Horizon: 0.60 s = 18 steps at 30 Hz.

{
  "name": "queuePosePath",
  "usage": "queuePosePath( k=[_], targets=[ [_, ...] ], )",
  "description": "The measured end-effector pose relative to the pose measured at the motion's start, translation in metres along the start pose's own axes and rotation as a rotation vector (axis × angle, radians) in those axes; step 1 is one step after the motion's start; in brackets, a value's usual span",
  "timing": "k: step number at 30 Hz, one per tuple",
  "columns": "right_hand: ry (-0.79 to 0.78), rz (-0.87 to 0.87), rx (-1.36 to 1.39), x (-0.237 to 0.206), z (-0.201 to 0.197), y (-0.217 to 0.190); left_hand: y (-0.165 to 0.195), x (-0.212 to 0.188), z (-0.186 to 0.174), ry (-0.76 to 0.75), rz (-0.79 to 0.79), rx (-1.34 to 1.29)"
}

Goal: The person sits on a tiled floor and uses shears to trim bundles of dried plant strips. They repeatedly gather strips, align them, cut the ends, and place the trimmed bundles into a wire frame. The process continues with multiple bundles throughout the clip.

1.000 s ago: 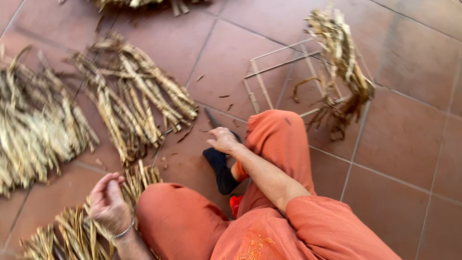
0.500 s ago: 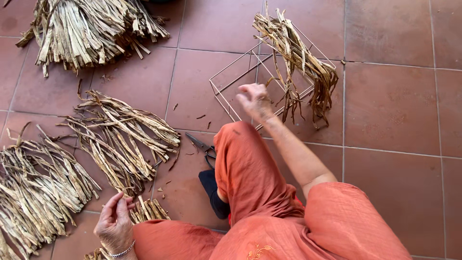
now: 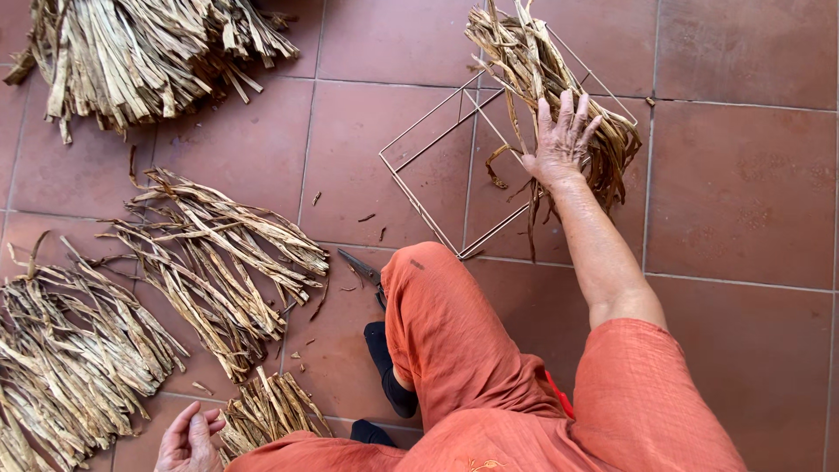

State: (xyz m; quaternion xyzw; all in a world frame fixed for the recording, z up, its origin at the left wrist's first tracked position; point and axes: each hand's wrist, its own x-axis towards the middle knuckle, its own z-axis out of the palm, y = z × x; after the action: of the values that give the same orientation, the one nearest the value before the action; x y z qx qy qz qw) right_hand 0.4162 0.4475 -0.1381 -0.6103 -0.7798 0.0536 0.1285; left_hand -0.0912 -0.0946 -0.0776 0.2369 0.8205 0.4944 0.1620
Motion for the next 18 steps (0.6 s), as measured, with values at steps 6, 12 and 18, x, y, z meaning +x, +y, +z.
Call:
queuePosePath(
  k=[6, 12, 18],
  targets=[
    [0.031, -0.120, -0.216, 0.022, 0.022, 0.007, 0.007, 0.008, 0.017, -0.009, -0.024, 0.061],
    [0.034, -0.053, -0.225, 0.031, 0.025, 0.022, 0.010, 0.030, 0.035, -0.040, -0.073, 0.088],
    [-0.012, 0.046, -0.293, 0.049, 0.029, 0.030, -0.002, 0.054, 0.032, -0.090, -0.272, 0.186]
  ],
)
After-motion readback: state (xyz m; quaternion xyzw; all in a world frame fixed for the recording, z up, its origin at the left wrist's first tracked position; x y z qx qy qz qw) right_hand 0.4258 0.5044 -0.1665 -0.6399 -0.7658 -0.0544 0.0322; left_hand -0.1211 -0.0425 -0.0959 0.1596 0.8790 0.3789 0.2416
